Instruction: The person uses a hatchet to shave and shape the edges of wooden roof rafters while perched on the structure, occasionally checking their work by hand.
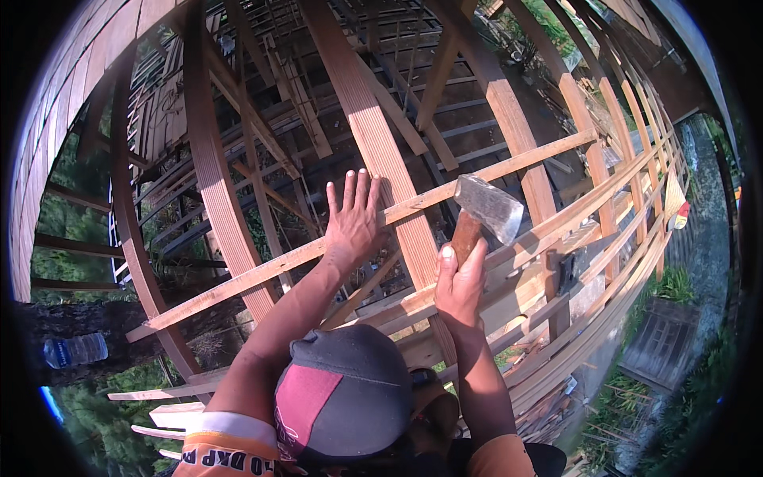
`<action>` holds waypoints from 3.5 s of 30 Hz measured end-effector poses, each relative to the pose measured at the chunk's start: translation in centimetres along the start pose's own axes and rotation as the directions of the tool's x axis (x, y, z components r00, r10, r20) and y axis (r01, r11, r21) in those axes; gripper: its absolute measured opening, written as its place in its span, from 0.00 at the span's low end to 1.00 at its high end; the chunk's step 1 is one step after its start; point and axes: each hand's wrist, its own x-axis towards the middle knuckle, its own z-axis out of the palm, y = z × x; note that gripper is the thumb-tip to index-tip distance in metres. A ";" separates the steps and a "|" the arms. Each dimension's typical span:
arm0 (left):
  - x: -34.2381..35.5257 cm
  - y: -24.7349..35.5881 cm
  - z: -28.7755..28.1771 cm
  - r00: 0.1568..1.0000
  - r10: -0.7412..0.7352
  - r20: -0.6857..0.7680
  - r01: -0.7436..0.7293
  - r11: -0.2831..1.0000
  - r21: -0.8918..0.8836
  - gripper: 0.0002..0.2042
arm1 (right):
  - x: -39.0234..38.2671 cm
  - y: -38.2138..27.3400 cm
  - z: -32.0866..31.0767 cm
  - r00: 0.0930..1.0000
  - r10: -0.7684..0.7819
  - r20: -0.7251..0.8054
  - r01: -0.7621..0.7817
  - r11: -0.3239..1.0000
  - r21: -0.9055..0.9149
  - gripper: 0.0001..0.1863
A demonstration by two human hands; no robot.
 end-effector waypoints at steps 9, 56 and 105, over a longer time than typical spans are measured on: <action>0.1 -0.4 0.3 0.999 -0.009 0.031 0.008 0.999 0.039 0.60 | 3.2 -6.2 -3.4 0.970 -0.093 -0.226 0.202 0.824 0.530 0.14; 0.2 -0.2 2.2 0.998 -0.013 -0.063 0.014 1.000 0.011 0.49 | 4.4 -10.1 -7.2 0.786 -0.236 -0.572 0.541 0.709 0.451 0.31; 0.1 -0.8 1.0 0.997 -0.023 -0.067 0.015 0.993 -0.116 0.40 | 7.7 -14.6 -9.4 0.594 -0.306 -0.744 0.707 0.640 0.301 0.29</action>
